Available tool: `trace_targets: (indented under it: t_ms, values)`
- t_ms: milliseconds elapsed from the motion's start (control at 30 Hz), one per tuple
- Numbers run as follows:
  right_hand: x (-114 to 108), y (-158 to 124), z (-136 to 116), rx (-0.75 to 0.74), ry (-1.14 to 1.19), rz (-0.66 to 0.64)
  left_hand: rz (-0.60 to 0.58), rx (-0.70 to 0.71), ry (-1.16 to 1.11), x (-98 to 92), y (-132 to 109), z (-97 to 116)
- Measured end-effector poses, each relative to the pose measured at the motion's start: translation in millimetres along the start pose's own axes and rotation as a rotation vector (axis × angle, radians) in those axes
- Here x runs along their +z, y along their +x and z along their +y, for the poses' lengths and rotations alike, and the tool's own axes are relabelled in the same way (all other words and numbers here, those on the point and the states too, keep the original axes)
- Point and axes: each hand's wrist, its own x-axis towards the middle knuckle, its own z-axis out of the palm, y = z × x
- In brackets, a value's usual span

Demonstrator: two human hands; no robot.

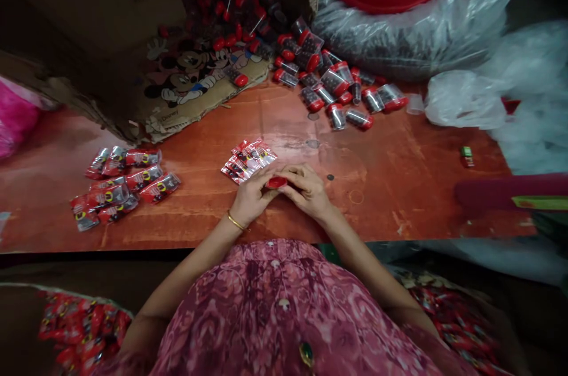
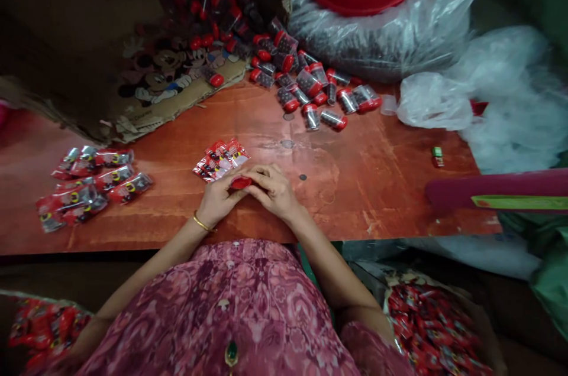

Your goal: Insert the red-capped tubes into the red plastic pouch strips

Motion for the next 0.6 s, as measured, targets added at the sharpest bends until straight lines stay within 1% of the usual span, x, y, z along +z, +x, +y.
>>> trace_targets:
  t_ms: [100, 200, 367, 500, 600]
  values:
    - [3.5, 2.3, 6.1, -0.037, -0.004, 0.018, -0.012, 0.036, 0.110, 1.9, -1.2, -7.4]
    - [4.1, 0.7, 10.4, -0.030, 0.006, 0.008, -0.019, 0.072, 0.171, 3.7, -2.4, -9.5]
    - [1.4, -4.1, 14.5, 0.018, -0.019, -0.061, -0.039, 0.084, 0.254, 7.2, -4.5, -3.8]
    - [1.3, -6.8, 19.0, 0.019, -0.012, -0.062, -0.064, 0.041, 0.281, 9.2, -5.2, 0.3]
    - [-0.5, -11.3, 21.5, 0.058, 0.042, -0.062, -0.033, 0.056, 0.235, 9.5, -4.9, 5.2]
